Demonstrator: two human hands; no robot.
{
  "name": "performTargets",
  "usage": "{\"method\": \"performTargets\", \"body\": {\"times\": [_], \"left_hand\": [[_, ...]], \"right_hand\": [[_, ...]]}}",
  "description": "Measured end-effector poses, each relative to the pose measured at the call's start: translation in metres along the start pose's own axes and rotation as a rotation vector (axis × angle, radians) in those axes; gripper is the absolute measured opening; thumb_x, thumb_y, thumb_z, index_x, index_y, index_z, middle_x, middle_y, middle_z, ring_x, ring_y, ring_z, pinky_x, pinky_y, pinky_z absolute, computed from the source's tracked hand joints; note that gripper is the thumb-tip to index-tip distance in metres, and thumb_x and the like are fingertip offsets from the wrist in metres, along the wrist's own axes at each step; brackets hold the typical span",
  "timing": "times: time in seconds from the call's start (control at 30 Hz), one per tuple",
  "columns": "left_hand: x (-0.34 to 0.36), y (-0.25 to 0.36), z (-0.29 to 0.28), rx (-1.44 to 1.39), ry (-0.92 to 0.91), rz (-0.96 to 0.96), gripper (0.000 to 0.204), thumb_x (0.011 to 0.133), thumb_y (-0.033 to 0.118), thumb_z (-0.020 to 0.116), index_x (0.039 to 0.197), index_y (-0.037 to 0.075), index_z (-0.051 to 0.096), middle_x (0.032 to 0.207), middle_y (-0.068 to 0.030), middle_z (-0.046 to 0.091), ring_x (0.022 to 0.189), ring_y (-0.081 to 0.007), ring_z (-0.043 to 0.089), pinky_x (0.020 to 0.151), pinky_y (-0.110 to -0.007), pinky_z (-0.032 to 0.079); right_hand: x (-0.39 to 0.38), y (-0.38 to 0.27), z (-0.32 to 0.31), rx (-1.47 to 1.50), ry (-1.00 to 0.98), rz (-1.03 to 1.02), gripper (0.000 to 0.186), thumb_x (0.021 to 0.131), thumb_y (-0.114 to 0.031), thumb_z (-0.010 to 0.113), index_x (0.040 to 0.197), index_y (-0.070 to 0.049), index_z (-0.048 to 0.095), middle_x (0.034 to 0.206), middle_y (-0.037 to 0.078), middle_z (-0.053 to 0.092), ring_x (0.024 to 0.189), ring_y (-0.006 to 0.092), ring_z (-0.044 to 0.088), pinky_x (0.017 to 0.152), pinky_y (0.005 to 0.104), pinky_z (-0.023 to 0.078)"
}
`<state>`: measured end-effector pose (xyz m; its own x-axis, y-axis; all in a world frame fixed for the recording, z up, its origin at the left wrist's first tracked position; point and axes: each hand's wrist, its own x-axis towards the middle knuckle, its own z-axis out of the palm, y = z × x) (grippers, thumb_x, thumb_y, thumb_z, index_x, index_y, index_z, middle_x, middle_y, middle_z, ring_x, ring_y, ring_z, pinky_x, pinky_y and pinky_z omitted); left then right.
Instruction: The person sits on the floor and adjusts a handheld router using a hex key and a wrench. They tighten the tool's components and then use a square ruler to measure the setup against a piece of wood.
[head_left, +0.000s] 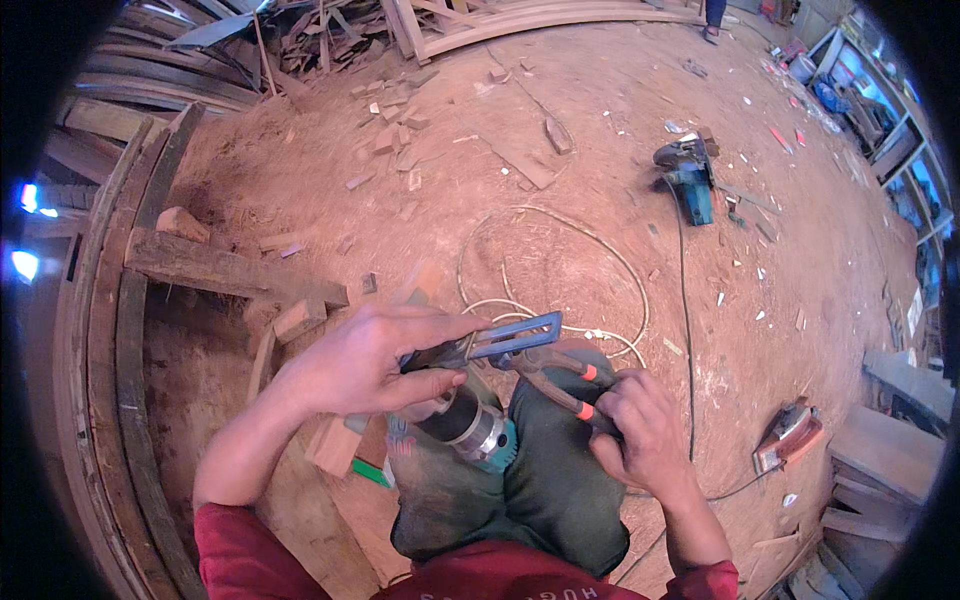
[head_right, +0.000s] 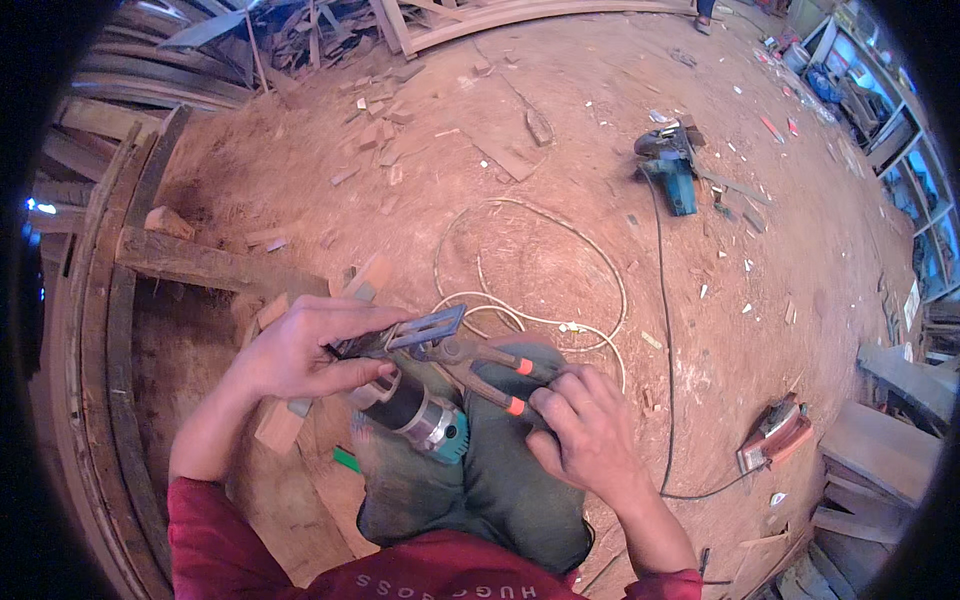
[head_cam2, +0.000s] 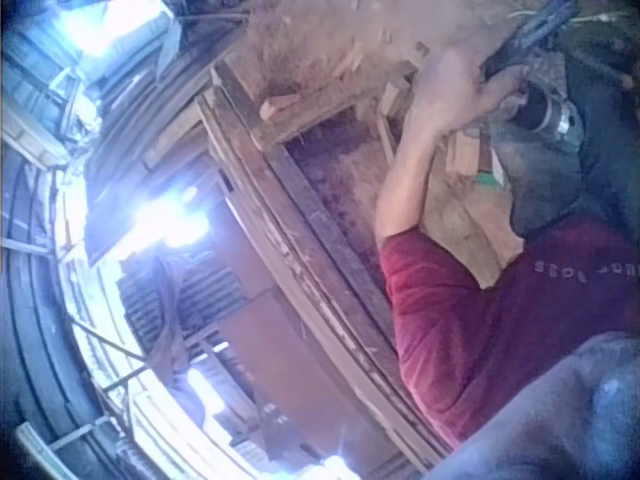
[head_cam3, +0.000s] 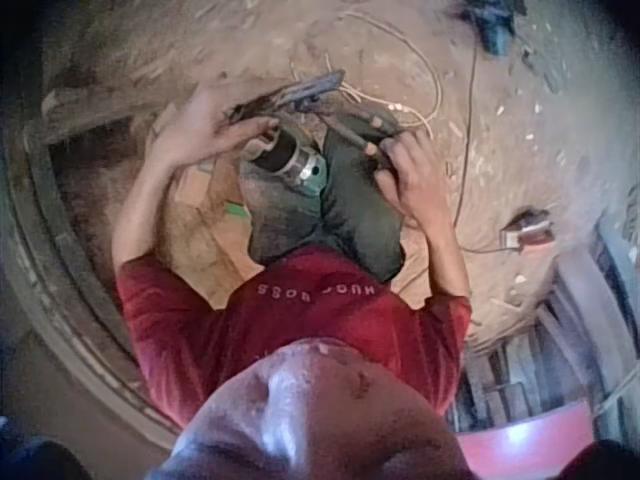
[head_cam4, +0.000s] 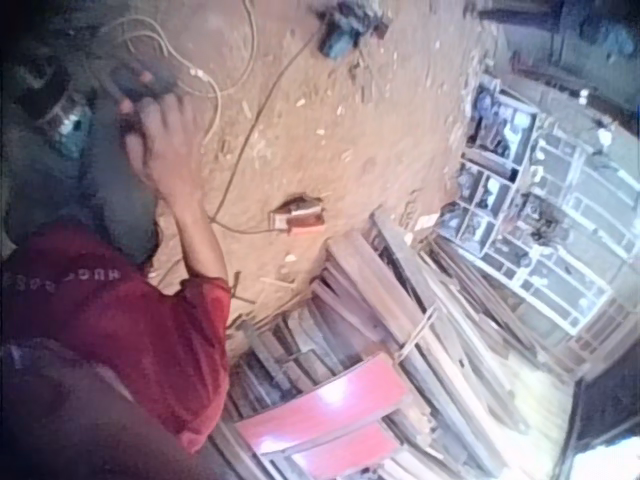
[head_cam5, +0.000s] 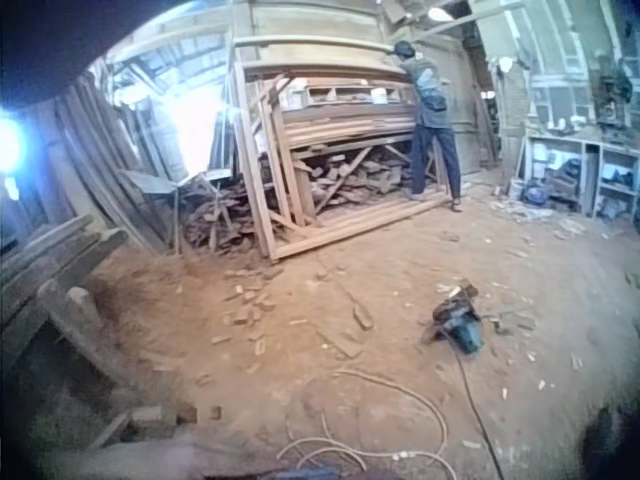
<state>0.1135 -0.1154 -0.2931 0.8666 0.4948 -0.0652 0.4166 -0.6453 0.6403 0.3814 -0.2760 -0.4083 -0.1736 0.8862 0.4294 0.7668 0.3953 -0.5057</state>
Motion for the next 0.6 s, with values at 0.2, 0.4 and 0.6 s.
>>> {"method": "performTargets", "body": {"times": [0.2, 0.4, 0.6], "left_hand": [[-0.003, -0.003, 0.000, -0.024, -0.010, 0.006, 0.054, 0.084, 0.020, 0.072, 0.132, 0.002, 0.057, 0.100, -0.0192, 0.068, 0.088, -0.0358, 0.066, 0.078, -0.041, 0.052], [-0.003, -0.003, -0.001, -0.039, -0.021, 0.003, 0.053, 0.083, 0.017, 0.071, 0.132, 0.002, 0.057, 0.098, -0.0181, 0.068, 0.088, -0.0347, 0.066, 0.077, -0.040, 0.051], [-0.005, -0.012, 0.000, -0.028, -0.002, 0.047, 0.053, 0.083, 0.016, 0.071, 0.131, 0.001, 0.057, 0.101, -0.0183, 0.067, 0.091, -0.0351, 0.066, 0.079, -0.041, 0.052]], "right_hand": [[0.004, -0.002, 0.002, 0.019, 0.004, -0.018, 0.038, 0.061, -0.013, 0.071, 0.097, -0.006, 0.060, 0.089, 0.011, 0.056, 0.090, 0.0315, 0.059, 0.076, 0.0430, 0.050], [0.005, -0.002, 0.002, 0.003, -0.033, -0.030, 0.036, 0.062, -0.014, 0.070, 0.096, -0.006, 0.060, 0.087, 0.011, 0.055, 0.083, 0.0299, 0.058, 0.070, 0.0408, 0.050], [0.008, -0.008, 0.004, 0.053, -0.017, -0.033, 0.036, 0.061, -0.005, 0.069, 0.094, -0.002, 0.056, 0.083, 0.015, 0.055, 0.076, 0.0334, 0.059, 0.063, 0.0411, 0.048]]}}
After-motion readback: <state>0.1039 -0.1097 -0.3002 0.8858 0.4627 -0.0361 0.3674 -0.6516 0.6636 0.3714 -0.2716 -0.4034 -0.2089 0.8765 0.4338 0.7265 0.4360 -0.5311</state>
